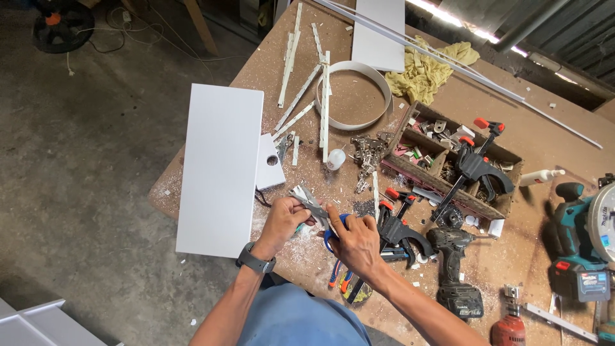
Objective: Applying and trimming edge banding on a white wooden panel.
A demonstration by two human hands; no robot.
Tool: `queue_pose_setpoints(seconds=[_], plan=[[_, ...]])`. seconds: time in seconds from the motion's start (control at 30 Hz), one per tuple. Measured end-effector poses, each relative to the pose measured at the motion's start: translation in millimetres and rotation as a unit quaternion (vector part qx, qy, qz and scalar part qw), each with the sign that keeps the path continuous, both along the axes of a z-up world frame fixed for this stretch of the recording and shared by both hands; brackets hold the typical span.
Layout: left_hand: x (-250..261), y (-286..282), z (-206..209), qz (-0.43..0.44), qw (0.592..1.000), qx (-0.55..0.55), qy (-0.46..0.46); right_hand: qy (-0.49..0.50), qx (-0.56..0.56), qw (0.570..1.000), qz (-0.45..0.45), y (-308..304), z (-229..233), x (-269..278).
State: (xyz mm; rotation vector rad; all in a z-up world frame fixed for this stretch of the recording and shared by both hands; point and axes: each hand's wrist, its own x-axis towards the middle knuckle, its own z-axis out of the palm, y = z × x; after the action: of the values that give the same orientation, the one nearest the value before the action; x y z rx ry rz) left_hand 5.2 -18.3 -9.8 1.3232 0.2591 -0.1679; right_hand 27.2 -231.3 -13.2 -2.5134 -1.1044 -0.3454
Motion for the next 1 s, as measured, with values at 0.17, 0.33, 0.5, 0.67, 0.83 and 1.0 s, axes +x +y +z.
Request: queue_pose_setpoints(seconds=[0.17,0.33,0.5,0.67,0.83,1.0], plan=[[3.5,2.5,-16.6,0.013,0.999,0.03,0.003,0.025,-0.008,1.0,0.006,2.0,-7.9,2.1],[2.5,5.9,-25.7,0.035,0.998,0.038,0.023,0.066,-0.001,0.998,-0.015,9.0,13.4,-8.3],[-4.5,19.8,-39.6,0.015,0.997,-0.07,0.031,0.324,-0.03,0.917,-0.232,-2.9,-67.5,-19.3],[-15.3,31.7,-66.9,0.013,0.987,-0.158,0.024,0.366,-0.168,0.858,-0.318,5.5,-152.0,-19.7],[-26.1,51.5,-91.6,0.0,0.967,-0.253,0.032,0.346,-0.2,0.854,-0.333,15.6,-187.5,-10.6],[-23.6,67.2,-74.7,0.047,0.989,-0.129,0.06,0.401,-0.113,0.822,-0.39,42.9,-142.9,-7.5]])
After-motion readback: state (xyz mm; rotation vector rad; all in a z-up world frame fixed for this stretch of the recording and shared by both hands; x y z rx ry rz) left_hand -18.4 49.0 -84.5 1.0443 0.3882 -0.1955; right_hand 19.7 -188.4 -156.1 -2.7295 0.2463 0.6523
